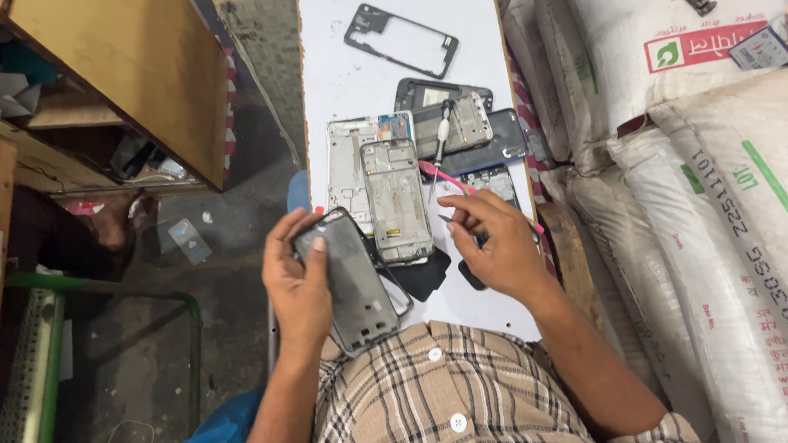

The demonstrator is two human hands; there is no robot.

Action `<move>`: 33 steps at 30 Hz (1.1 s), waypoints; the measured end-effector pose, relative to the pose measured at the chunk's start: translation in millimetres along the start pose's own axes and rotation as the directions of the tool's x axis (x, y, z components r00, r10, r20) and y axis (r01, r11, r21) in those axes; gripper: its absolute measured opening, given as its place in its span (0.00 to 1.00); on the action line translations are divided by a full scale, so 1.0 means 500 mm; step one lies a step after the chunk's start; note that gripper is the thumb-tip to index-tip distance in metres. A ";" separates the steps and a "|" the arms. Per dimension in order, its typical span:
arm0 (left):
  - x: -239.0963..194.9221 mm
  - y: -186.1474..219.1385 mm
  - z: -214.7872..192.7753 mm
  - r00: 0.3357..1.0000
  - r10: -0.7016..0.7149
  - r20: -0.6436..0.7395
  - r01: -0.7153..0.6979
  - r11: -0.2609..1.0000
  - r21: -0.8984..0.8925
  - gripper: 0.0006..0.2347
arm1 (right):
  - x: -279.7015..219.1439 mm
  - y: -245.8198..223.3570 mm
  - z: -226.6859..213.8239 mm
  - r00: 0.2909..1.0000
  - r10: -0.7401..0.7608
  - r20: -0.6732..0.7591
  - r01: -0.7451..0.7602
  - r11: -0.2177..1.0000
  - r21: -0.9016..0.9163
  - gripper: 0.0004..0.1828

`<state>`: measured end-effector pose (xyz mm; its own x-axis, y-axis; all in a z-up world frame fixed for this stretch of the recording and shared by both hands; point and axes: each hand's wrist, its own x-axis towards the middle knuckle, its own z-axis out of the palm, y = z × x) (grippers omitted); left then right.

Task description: The person disassembles a smartphone, removes the back cover, and manipulates internal components. They then reassemble the device by placing the back cover back on and pressing the edges to secure it.

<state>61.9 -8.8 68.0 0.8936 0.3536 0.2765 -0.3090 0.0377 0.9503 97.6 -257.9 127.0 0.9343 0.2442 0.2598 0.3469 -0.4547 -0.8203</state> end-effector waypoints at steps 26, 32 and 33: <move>0.055 -0.024 0.103 0.986 -0.164 -0.026 0.125 0.838 -0.531 0.13 | -0.051 0.020 0.052 0.990 -0.102 -0.096 0.093 0.991 -0.094 0.20; 0.069 -0.002 0.136 0.970 -0.230 0.082 0.225 0.709 -0.668 0.15 | -0.052 0.067 0.057 0.972 -0.102 -0.210 0.092 0.994 -0.055 0.09; 0.066 0.002 0.134 0.966 -0.228 0.119 0.245 0.682 -0.689 0.17 | -0.052 0.076 0.056 0.978 -0.049 -0.201 0.052 0.999 0.010 0.08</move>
<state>112.9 -59.5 87.8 0.9727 0.2218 0.0680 -0.2157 0.7564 0.6175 83.9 -257.4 75.0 0.9137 0.0894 0.3964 0.3941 -0.4332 -0.8106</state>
